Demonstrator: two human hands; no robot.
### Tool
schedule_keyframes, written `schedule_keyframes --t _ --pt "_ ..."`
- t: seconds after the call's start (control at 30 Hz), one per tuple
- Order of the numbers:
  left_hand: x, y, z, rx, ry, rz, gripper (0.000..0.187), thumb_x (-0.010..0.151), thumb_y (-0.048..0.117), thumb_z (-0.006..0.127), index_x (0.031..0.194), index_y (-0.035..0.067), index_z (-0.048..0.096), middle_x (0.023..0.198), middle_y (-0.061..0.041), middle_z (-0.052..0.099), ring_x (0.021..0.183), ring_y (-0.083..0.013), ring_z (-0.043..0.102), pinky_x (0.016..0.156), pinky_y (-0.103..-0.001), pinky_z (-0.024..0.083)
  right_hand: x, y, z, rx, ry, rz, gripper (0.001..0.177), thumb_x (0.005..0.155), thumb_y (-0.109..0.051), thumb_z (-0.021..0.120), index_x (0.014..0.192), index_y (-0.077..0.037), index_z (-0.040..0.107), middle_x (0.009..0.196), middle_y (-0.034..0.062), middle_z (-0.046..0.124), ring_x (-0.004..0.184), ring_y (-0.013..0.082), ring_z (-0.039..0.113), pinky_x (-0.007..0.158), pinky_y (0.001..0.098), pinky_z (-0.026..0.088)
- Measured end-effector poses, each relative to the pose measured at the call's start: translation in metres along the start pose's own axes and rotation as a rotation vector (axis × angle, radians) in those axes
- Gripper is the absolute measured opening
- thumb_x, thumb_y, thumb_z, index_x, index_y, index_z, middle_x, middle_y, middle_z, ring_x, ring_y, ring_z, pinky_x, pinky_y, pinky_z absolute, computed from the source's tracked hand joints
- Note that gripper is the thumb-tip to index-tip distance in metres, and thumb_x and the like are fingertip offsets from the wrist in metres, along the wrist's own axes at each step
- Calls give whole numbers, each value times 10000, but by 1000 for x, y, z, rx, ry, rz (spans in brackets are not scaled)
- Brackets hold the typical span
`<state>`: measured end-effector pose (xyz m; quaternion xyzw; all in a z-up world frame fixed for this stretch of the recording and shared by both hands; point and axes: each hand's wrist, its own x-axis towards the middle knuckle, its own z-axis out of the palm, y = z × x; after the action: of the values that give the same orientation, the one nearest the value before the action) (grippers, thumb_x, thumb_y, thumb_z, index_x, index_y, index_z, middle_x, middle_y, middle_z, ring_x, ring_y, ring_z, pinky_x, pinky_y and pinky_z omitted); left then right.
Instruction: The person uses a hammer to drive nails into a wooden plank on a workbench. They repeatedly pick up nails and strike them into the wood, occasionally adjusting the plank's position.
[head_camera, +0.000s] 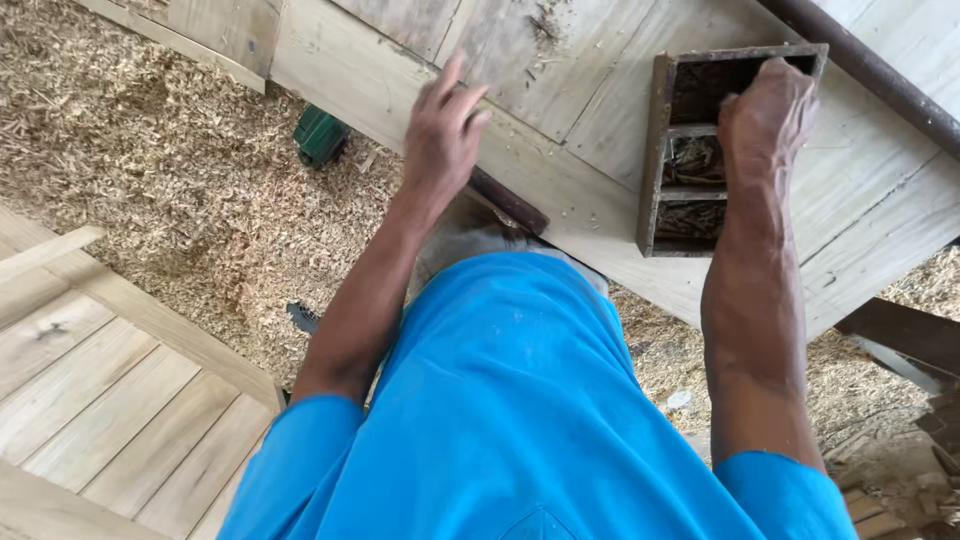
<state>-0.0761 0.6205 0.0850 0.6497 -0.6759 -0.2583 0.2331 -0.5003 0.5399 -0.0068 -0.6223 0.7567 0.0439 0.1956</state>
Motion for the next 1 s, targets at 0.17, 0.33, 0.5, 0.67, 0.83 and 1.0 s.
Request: schedule_keyframes --t 0.17,0.33,0.5,0.67,0.83,1.0 --pt "95 -16 64 124 -39 158 195 960 141 753 1134 74 697 1404 -81 494 1336 -326 535 1135 -509 431 -4 1 -16 59 -121 -16 112 972 -5 652 1074 26 684 930 198 692 692 226 635 514 352 546" --pt "114 -32 90 297 -24 308 188 995 263 673 1058 86 669 1584 -188 365 1301 -417 514 1138 -570 383 -45 -11 -38 -179 317 -289 136 906 -79 757 1038 -88 724 1010 70 709 884 201 681 758 383 568" --pt "111 -44 59 -126 -148 207 281 1040 143 572 1258 -34 558 1632 -218 335 1330 -392 507 1136 -504 415 -67 -42 -58 21 377 0 138 886 36 696 992 -44 736 1061 110 708 952 222 696 835 383 592" --pt "86 -76 -7 -591 -235 58 94 997 -6 636 1079 4 591 1567 -211 482 1403 -338 568 1093 -378 582 -64 -155 -78 624 220 181 182 965 63 630 1104 -18 716 1038 89 718 748 115 695 619 249 611" --pt "75 -134 -63 -799 -141 -247 362 844 -47 772 1188 41 701 1417 -129 625 1065 -153 743 852 -278 626 -39 -279 -34 807 16 172 114 1005 -52 715 1093 20 730 942 118 773 666 106 766 522 217 641" --pt "57 -163 -94 -868 -170 -414 341 876 -5 803 1197 34 698 1282 -74 725 964 -121 748 829 -248 657 -35 -298 -17 805 66 132 162 960 -8 725 1097 68 683 849 156 750 626 133 738 474 243 580"
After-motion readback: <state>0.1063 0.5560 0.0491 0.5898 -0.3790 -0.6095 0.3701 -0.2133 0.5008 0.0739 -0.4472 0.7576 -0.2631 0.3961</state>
